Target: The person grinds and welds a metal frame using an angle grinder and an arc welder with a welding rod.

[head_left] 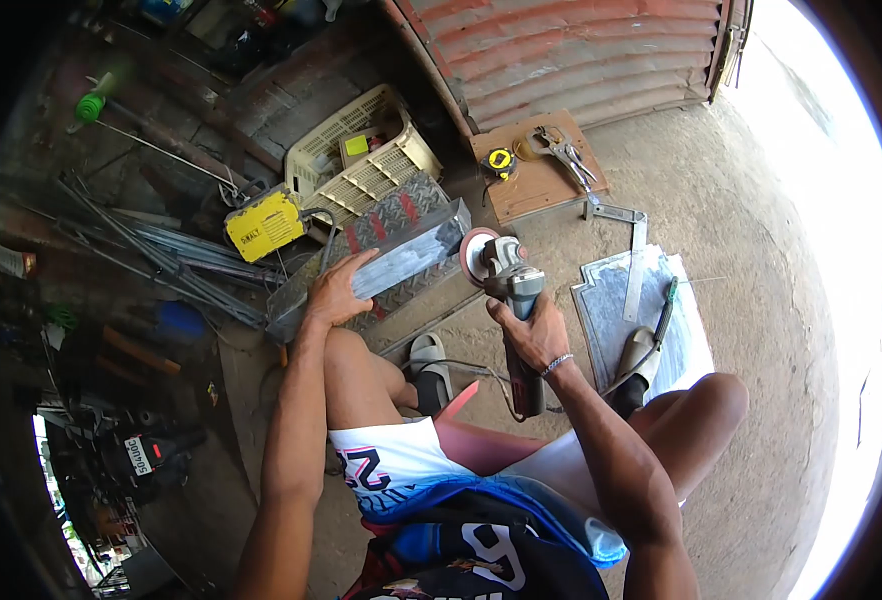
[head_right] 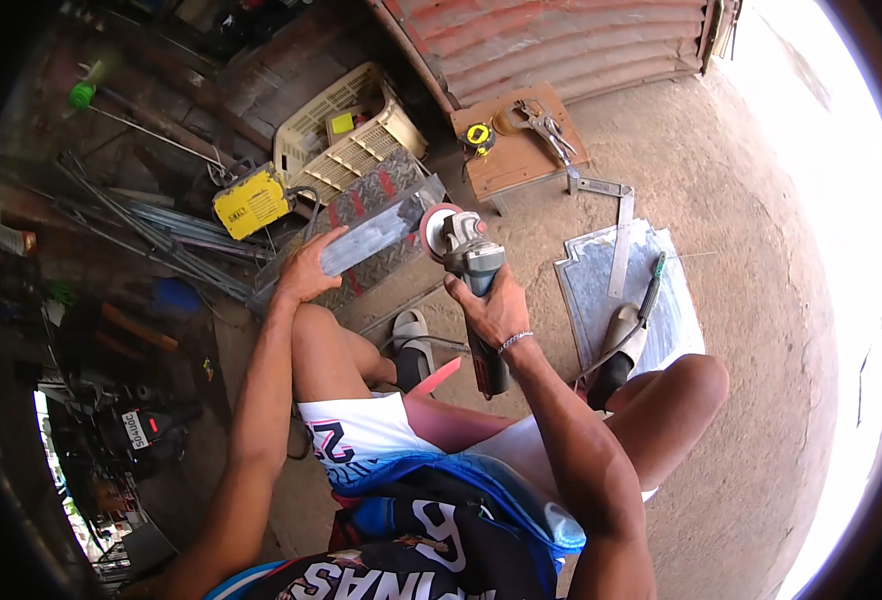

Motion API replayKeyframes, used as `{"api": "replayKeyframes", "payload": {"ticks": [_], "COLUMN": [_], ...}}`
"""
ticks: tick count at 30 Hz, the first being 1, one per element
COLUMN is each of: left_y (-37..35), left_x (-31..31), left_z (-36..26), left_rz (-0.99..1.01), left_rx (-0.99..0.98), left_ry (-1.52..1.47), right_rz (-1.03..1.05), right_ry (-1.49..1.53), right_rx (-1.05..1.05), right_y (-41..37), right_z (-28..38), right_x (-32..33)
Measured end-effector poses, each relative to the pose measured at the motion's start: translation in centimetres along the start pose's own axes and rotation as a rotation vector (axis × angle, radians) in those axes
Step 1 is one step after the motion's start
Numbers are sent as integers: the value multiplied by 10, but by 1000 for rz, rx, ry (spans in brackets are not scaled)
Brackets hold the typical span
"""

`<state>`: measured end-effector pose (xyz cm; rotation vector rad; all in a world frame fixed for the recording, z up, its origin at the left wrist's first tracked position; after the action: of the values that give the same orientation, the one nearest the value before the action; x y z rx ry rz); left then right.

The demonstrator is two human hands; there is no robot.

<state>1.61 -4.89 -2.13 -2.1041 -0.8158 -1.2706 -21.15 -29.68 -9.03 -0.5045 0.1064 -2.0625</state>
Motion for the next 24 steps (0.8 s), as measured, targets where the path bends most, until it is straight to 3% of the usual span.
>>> {"api": "replayKeyframes", "payload": {"ticks": [14, 19, 24], "left_y": [1, 1, 2], "left_x": [-4, -3, -3], "left_z": [2, 1, 6], "left_rz": [8, 13, 7], "left_rx": [-23, -20, -18], "left_ry": [17, -8, 8], "right_rz": [89, 148, 158], "right_ry": [28, 82, 126], "right_rx": [44, -98, -131], "right_y": [37, 31, 13], "right_z": [7, -20, 2], "right_x": [-9, 0, 16]}}
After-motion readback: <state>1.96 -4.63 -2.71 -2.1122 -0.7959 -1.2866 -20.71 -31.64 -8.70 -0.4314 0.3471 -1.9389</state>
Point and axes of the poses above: each hand's wrist, its own y-axis towards the middle knuckle, its own x-axis out of the back of the hand, z = x × y, the point moved 7 cm from there along y, towards the middle knuckle, and after that the axes turned 4 degrees about -y, right-handed, at the moved point
